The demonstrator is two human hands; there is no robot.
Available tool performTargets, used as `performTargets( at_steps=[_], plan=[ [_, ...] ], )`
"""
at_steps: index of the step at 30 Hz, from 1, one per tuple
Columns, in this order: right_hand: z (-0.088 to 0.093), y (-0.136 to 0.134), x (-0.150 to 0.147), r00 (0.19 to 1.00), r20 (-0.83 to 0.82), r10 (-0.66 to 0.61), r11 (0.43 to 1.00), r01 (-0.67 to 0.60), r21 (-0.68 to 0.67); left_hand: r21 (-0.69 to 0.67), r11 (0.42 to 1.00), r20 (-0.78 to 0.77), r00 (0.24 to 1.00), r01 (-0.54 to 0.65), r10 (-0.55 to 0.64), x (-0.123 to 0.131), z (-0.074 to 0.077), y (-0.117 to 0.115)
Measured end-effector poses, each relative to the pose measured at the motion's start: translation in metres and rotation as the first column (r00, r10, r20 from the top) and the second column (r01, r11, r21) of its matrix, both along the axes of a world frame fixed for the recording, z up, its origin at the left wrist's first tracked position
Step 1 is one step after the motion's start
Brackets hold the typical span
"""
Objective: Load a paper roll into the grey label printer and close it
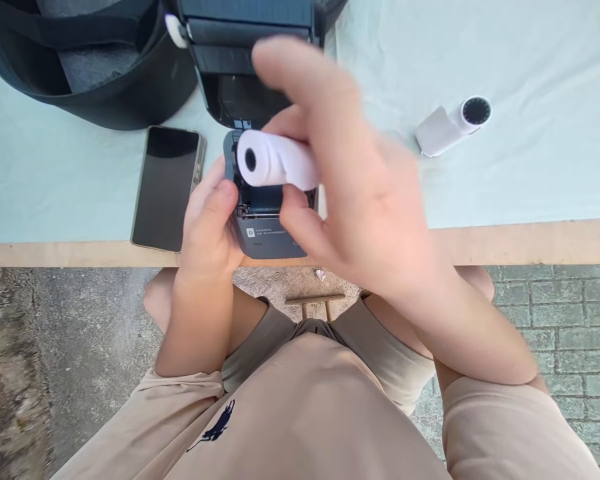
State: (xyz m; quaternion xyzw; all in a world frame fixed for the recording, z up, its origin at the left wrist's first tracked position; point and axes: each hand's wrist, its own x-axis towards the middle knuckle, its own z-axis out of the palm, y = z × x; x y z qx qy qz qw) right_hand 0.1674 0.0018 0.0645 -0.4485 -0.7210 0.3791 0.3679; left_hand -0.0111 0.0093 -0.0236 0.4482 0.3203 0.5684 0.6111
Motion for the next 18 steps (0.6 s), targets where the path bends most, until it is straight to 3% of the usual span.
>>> performTargets(
  at_steps=[3, 7, 12, 18],
  plan=[
    [-0.001, 0.009, -0.01, 0.936, 0.341, -0.084, 0.969, -0.003, 0.246, 0.0, 1.0, -0.037, 0.999, -0.023, 0.023, 0.001, 0.003, -0.001],
    [-0.005, 0.014, -0.016, 0.853, 0.493, -0.173, 0.949, 0.01, 0.316, -0.013, 1.0, -0.067, 0.998, -0.016, 0.015, 0.001, 0.008, -0.002],
    [-0.008, 0.017, -0.018, 0.835, 0.542, -0.094, 0.959, -0.07, 0.275, -0.02, 1.0, -0.031, 1.0, -0.003, 0.002, 0.0, 0.008, -0.002],
    [-0.015, 0.02, -0.014, 0.826, 0.537, -0.17, 0.902, -0.089, 0.422, -0.067, 0.998, -0.023, 1.0, 0.012, -0.014, 0.0, 0.013, -0.004]
  ],
)
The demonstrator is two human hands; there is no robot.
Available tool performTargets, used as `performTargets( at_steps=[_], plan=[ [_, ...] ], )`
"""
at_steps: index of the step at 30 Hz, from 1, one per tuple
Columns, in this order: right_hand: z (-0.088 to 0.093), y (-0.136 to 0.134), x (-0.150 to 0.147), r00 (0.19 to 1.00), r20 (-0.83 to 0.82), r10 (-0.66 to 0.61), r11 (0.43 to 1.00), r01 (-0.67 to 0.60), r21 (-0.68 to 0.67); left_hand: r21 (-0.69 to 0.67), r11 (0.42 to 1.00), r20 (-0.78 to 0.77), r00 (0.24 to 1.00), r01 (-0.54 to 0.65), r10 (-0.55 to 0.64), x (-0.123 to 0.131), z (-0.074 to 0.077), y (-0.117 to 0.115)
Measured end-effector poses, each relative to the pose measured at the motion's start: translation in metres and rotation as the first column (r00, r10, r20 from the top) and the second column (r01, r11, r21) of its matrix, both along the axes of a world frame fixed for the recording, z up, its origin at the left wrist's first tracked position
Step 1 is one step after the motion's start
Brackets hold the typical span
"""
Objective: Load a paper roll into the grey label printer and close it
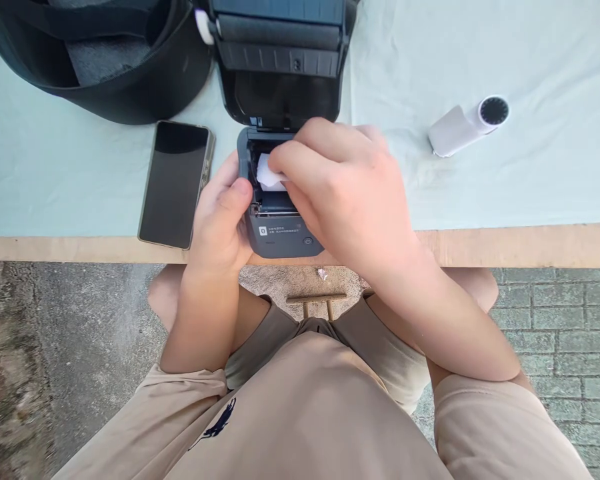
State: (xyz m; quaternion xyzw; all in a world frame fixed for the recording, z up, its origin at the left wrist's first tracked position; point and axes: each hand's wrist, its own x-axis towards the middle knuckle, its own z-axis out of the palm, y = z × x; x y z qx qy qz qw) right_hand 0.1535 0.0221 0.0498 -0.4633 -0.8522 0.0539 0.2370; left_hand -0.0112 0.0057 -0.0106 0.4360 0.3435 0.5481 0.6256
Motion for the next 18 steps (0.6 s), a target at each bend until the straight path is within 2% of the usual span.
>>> performTargets(
  at_steps=[4, 7, 11, 13, 15, 18],
  plan=[
    [-0.005, -0.004, 0.004, 0.993, -0.093, 0.067, 0.991, -0.055, 0.121, -0.029, 1.0, 0.036, 0.999, 0.007, -0.006, 0.001, 0.004, -0.002],
    [-0.011, -0.008, 0.007, 0.958, -0.22, 0.183, 0.976, -0.151, 0.155, -0.039, 0.999, 0.083, 0.996, 0.026, -0.023, 0.0, 0.003, -0.002],
    [-0.027, -0.011, 0.013, 0.917, -0.265, 0.298, 0.949, -0.255, 0.187, -0.004, 1.0, -0.009, 1.0, 0.03, -0.03, -0.003, -0.003, -0.002],
    [-0.032, -0.011, 0.016, 0.909, -0.31, 0.278, 0.957, -0.233, 0.175, 0.012, 1.0, -0.077, 0.997, 0.018, -0.017, -0.005, -0.008, -0.001],
    [-0.036, -0.011, 0.018, 0.89, -0.411, 0.196, 0.979, -0.154, 0.133, 0.029, 0.999, -0.11, 0.994, 0.017, -0.014, -0.006, -0.015, 0.001],
    [-0.038, -0.009, 0.021, 0.826, -0.563, 0.028, 0.994, -0.081, -0.07, 0.079, 0.997, -0.103, 0.995, 0.017, -0.009, -0.006, -0.023, 0.005]
  ],
)
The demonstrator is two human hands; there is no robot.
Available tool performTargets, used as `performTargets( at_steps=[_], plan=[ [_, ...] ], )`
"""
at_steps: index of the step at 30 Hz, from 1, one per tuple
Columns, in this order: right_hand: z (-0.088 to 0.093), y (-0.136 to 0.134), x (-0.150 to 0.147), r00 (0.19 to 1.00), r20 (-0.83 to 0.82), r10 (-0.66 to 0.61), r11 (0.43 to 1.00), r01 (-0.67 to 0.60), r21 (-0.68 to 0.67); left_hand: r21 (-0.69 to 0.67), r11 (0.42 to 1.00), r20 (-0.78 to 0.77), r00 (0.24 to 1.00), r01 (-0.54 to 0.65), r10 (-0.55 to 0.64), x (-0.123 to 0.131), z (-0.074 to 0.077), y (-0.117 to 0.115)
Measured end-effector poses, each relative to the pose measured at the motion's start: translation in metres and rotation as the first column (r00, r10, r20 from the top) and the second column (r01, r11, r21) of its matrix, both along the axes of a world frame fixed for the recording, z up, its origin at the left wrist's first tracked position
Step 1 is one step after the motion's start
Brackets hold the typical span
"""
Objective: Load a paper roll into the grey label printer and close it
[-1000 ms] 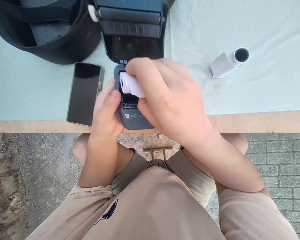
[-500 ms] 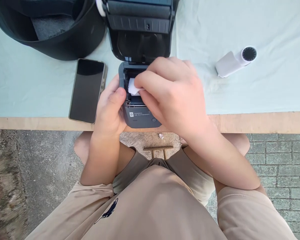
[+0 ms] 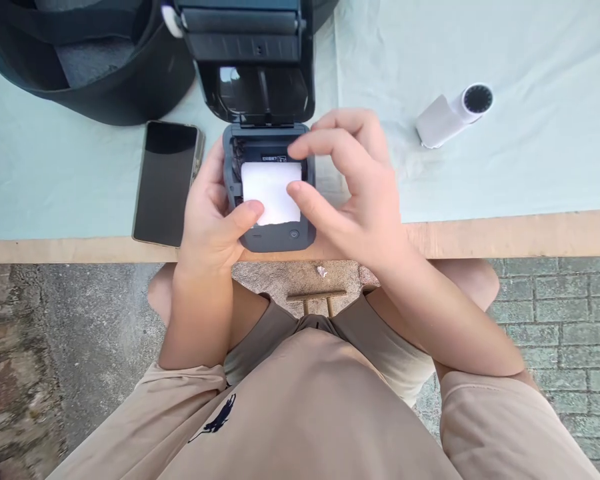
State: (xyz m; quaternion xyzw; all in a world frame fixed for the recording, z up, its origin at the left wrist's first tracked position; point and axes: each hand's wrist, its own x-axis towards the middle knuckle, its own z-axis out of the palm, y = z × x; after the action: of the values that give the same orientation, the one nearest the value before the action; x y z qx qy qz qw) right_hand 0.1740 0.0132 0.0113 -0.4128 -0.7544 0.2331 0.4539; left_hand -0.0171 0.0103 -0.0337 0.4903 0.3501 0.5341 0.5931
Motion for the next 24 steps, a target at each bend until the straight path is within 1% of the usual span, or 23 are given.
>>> performTargets(
  at_steps=[2, 4, 7, 9, 14, 18, 24],
  plan=[
    [-0.0019, 0.0011, 0.0008, 0.997, -0.057, 0.044, 0.983, -0.053, -0.176, 0.005, 1.0, -0.006, 1.0, -0.007, 0.007, 0.001, -0.0028, 0.0014],
    [-0.0037, 0.0017, 0.0012, 0.987, -0.114, 0.115, 0.942, -0.145, -0.303, -0.009, 1.0, -0.018, 1.0, -0.017, 0.017, 0.002, -0.0029, 0.0018],
    [-0.0051, 0.0014, 0.0016, 0.958, -0.234, 0.165, 0.887, -0.248, -0.389, -0.032, 0.999, -0.026, 0.999, -0.021, 0.02, 0.0029, -0.0003, 0.0012],
    [-0.0051, 0.001, 0.002, 0.947, -0.269, 0.174, 0.877, -0.273, -0.395, -0.024, 0.999, -0.037, 0.999, -0.021, 0.02, 0.0032, 0.0013, 0.0008],
    [-0.0068, 0.0025, 0.0027, 0.943, -0.276, 0.187, 0.882, -0.285, -0.375, 0.049, 0.999, -0.048, 0.999, -0.018, 0.02, 0.0036, 0.0034, 0.0011],
    [-0.0096, 0.0053, 0.0037, 0.946, -0.248, 0.21, 0.88, -0.294, -0.374, 0.055, 0.998, -0.059, 0.998, -0.008, 0.011, 0.0039, 0.0048, 0.0015],
    [-0.0104, 0.0046, 0.0042, 0.936, -0.227, 0.27, 0.877, -0.337, -0.343, 0.065, 0.997, -0.075, 0.996, -0.037, 0.041, 0.005, 0.0034, 0.0021]
  ],
)
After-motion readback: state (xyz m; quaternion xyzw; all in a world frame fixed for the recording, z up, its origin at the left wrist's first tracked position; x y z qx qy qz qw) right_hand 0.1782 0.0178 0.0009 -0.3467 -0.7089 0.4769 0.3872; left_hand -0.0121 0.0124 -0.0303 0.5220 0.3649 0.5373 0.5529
